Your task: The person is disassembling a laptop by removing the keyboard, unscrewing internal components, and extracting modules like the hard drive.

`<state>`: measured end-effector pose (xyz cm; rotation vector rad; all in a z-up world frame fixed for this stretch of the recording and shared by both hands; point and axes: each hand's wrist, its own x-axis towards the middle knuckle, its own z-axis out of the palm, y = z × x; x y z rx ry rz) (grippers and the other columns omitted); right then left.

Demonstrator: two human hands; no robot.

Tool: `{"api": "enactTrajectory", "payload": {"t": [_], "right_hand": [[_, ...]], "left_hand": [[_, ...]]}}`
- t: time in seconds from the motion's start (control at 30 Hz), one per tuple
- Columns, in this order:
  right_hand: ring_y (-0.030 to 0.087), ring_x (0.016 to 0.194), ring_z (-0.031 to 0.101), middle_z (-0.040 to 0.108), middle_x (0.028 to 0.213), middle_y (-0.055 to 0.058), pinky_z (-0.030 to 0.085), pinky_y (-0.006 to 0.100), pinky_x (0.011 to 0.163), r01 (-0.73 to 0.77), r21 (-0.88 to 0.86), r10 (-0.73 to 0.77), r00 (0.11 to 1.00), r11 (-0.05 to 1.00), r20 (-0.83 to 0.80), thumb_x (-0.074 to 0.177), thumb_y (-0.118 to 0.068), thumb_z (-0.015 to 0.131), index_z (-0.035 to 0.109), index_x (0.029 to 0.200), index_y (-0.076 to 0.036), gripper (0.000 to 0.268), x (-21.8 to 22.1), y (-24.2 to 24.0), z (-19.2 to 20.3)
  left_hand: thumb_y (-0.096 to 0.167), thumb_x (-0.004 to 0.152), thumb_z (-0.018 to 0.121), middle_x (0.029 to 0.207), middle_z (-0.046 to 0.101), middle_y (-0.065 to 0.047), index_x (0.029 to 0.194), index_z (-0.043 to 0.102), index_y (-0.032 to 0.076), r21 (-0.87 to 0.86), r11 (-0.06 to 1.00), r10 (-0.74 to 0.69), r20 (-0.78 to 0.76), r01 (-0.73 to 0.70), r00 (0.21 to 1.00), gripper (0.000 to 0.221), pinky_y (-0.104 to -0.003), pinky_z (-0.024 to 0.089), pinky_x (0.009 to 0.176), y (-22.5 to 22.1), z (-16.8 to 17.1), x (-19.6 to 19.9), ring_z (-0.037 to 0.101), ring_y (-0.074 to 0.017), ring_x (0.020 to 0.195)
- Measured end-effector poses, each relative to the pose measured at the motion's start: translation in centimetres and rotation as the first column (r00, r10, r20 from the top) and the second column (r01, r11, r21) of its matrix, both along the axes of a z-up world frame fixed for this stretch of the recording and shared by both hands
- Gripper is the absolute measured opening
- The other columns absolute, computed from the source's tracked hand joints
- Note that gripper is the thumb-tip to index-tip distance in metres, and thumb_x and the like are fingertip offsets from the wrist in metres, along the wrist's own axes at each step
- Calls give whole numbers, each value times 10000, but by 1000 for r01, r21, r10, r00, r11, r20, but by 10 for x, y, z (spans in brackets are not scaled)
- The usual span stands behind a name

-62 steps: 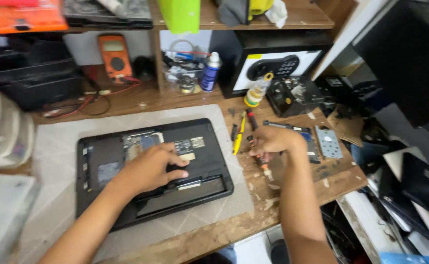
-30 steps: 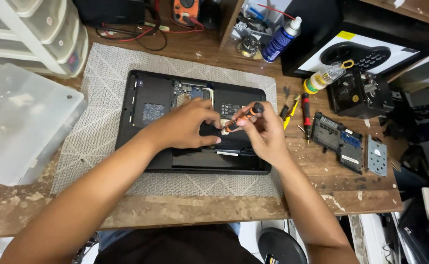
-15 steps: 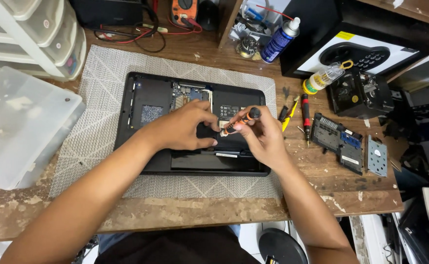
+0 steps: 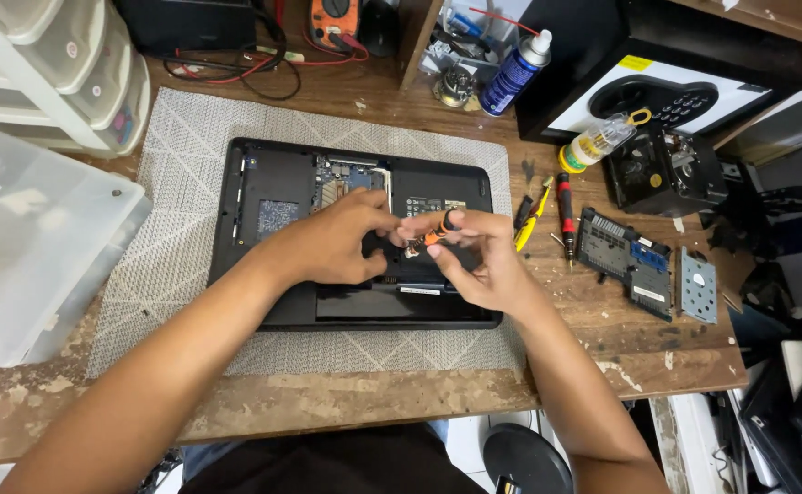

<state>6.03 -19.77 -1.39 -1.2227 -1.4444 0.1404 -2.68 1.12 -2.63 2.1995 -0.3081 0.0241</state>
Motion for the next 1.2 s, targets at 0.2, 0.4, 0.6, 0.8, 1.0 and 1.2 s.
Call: {"api": "enactTrajectory", "payload": {"t": [0.2,0.4,0.6,0.8,1.0,1.2], "right_hand": [[303,826,728,656,927,208,623,392,748,107,62,-109,993,992,40,873,129,717,312,1248,-30,575,21,-8,-34],[321,877,727,698,1010,195,593,390,734,131,-27,-126,982,991,142,867,47,761,349,1226,-65,557,9,1,-16],[313,919,750,705,1037,201,648,408,760,68,-126,-65,997,990,31,908,96,673,320,1246,-73,517,11,-8,-10],[284,813,726,679,944,179,614,339,677,213,-52,-206,972,976,114,856,-15,819,292,1168,-106,619,29,-12,-39],[299,934,739,695,1074,206,623,375,763,20,-138,-24,999,990,-32,921,101,650,228,1212,-125,560,10,-9,-7],[272,852,708,651,950,157,598,322,664,158,-71,-150,983,985,110,863,5,778,295,1176,-103,586,19,-4,-39]], "left_hand": [[49,742,647,877,604,-133,921,760,38,22,1000,3,7,-3,1000,213,-459,533,851,-1,0,1,620,-370,942],[28,754,601,872,588,-120,915,761,33,27,1000,4,-11,-4,1000,227,-431,535,840,0,3,-1,611,-342,943],[15,754,597,873,593,-130,935,767,23,6,1000,-6,3,6,1000,248,-449,542,842,0,1,0,619,-359,950],[12,761,598,870,597,-126,943,771,27,2,1000,4,3,-4,1000,251,-421,545,820,-2,5,0,619,-335,936],[29,760,618,876,600,-125,936,769,46,9,1000,2,4,-2,1000,233,-425,548,818,0,-3,4,620,-338,935],[44,764,610,878,597,-123,923,765,47,32,999,0,-3,0,1000,222,-428,543,825,0,-2,2,618,-340,944]]}}
